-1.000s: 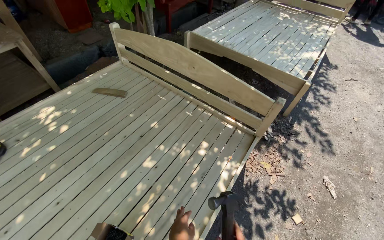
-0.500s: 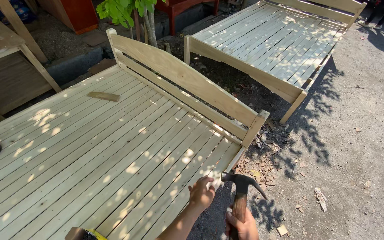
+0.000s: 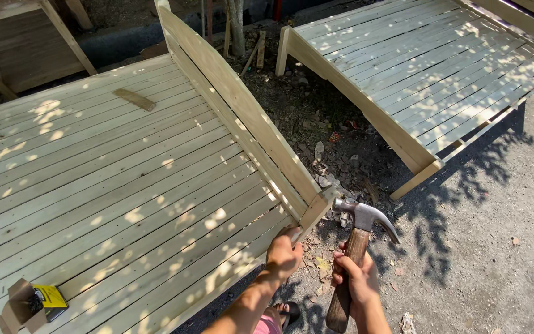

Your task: The person picks up scattered nails from a wooden bed frame and places them into a cardboard nail box. They then use a hammer and a small wood block to drive nails into the slats of the bed frame, working along the frame and reaching into the nail box for more nails.

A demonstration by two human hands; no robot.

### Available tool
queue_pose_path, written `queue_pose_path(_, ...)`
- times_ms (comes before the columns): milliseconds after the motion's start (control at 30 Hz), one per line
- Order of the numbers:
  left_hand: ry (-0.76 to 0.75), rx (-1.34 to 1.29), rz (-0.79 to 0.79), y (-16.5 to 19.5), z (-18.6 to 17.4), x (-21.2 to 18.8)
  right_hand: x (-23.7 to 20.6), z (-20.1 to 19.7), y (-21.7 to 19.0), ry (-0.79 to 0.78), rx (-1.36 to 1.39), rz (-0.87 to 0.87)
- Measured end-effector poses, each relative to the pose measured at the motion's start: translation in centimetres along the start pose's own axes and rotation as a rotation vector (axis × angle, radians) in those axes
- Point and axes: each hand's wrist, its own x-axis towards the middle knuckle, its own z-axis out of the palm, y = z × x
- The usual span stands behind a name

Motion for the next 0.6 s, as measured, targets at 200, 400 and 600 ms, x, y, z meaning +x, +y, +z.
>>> queue_pose_path(200, -0.036, 0.335, 0.226, 6.7, 12.1, 17.1, 17.3, -2.8, -9.1, 0.003, -0.159, -0.040)
queue_pose_path(400, -0.064, 0.230, 0.077, 17.9, 23.3, 32.1, 34.0, -7.6, -21.4, -0.008, -0.244, 0.027)
queue_pose_path(600, 0.224, 0.123, 0.172, 21.6, 32.1, 46.3, 52.1, -9.5, -29.4, -0.105, -0.253, 0.062)
